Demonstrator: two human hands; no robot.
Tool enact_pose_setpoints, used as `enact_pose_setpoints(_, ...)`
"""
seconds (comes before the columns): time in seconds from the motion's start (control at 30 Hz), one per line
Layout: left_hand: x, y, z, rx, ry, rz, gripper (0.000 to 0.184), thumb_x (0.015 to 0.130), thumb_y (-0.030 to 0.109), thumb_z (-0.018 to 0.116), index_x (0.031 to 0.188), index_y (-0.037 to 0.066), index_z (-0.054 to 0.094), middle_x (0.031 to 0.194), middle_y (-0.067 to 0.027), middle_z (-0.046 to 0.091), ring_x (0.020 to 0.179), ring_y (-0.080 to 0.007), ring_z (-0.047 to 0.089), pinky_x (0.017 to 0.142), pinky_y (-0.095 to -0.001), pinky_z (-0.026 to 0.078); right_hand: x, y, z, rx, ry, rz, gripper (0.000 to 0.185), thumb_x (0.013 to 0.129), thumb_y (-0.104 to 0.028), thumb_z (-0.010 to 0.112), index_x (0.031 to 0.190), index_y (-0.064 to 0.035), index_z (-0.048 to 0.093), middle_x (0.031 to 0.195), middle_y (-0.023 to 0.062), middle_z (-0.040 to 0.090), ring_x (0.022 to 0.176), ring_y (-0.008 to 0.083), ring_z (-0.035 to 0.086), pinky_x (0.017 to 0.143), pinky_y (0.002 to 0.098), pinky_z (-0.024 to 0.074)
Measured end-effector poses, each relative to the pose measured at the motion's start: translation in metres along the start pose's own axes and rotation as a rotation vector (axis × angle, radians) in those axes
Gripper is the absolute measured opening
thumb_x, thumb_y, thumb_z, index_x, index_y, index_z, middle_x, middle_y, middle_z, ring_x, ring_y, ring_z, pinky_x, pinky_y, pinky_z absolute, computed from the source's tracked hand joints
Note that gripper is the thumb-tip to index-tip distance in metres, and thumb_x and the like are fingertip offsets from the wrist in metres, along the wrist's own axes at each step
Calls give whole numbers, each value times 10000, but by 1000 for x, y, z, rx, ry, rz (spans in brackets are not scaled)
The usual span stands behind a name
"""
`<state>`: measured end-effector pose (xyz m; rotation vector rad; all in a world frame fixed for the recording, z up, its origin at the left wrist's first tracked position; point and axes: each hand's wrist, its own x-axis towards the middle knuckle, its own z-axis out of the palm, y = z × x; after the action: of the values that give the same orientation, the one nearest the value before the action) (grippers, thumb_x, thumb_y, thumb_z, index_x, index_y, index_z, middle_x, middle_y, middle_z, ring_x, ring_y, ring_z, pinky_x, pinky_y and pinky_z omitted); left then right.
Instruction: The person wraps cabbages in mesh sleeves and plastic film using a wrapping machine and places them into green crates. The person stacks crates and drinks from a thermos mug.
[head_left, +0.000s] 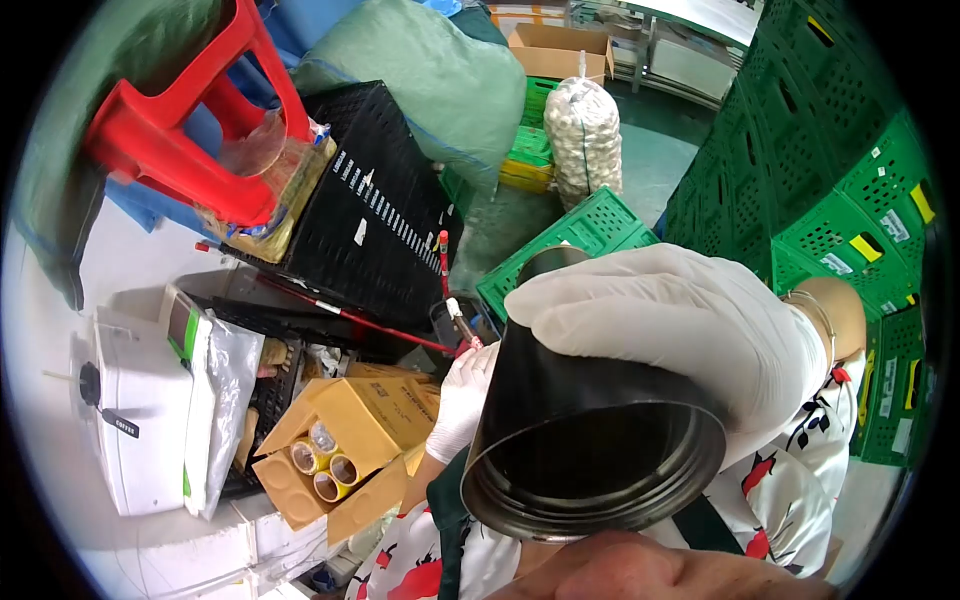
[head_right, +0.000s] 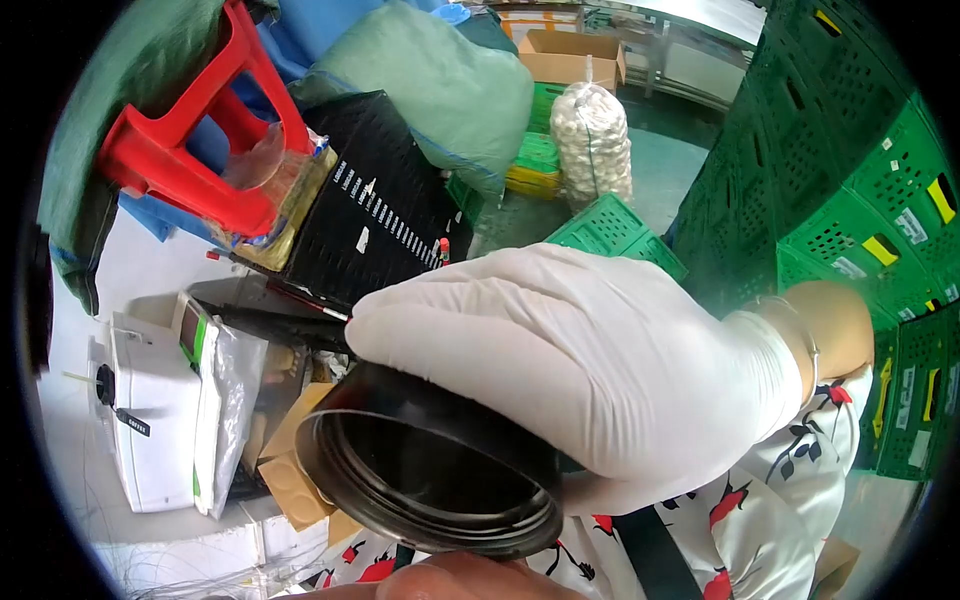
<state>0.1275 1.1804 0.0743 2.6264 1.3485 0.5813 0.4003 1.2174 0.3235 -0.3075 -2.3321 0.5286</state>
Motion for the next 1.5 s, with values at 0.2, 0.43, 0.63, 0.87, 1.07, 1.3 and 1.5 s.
enact_pose_setpoints(0.2, -2, -2, 0, 45, -25, 9, 521, 847, 127, 551, 1341, -32, 497, 1301, -156, 573, 1228, -281, 532, 1095, -394, 387, 4, -5, 4, -80, 23, -60, 513, 824, -232, 743, 1179, 106, 592, 1160, 286, 650, 995, 429, 682, 807, 463, 572)
enact_pose_setpoints(0.43, -3, -7, 2, 63, 2, 58, 525, 839, 128, 557, 1325, -59, 494, 1284, -189, 583, 1219, -292, 550, 1103, -401, 378, 4, -2, 5, -164, 37, -148, 400, 864, -203, 654, 1138, 85, 618, 1155, 284, 662, 989, 412, 689, 819, 454, 569)
enact_pose_setpoints(0.63, 0, -5, 1, 4, -5, 31, 528, 827, 157, 589, 1299, -65, 508, 1271, -189, 592, 1215, -302, 557, 1096, -412, 386, 8, -6, 2, -159, 1, -127, 387, 872, -209, 651, 1133, 74, 617, 1167, 299, 657, 1010, 403, 687, 863, 458, 554)
enact_pose_setpoints(0.87, -1, -6, -2, -9, 21, 43, 539, 816, 161, 605, 1292, -74, 510, 1258, -201, 595, 1198, -307, 567, 1090, -422, 390, 12, -7, 4, -185, 0, -153, 364, 872, -185, 652, 1126, 72, 614, 1157, 304, 659, 1018, 400, 688, 878, 463, 550)
enact_pose_setpoints(1.07, -3, -6, -2, 18, 8, 28, 527, 822, 148, 592, 1293, -76, 512, 1256, -200, 598, 1192, -307, 570, 1091, -412, 384, 14, -6, 2, -163, -47, -139, 423, 841, -180, 686, 1158, 85, 598, 1171, 308, 648, 1023, 420, 682, 860, 469, 556)
enact_pose_setpoints(1.3, -5, -6, -4, -14, 8, 20, 487, 852, 144, 566, 1298, -48, 528, 1256, -178, 605, 1188, -307, 567, 1074, -405, 400, 11, 7, 9, 2, -32, -105, 573, 852, -255, 741, 1234, 120, 537, 1200, 318, 607, 1046, 459, 657, 874, 493, 547)
enact_pose_setpoints(1.5, -8, -7, 3, -194, -46, -212, 431, 894, 180, 562, 1293, 17, 565, 1259, -120, 615, 1168, -311, 560, 1022, -372, 445, 13, 8, 2, 77, -80, -23, 751, 801, -306, 816, 1301, 141, 479, 1268, 328, 574, 1147, 439, 613, 931, 473, 521)
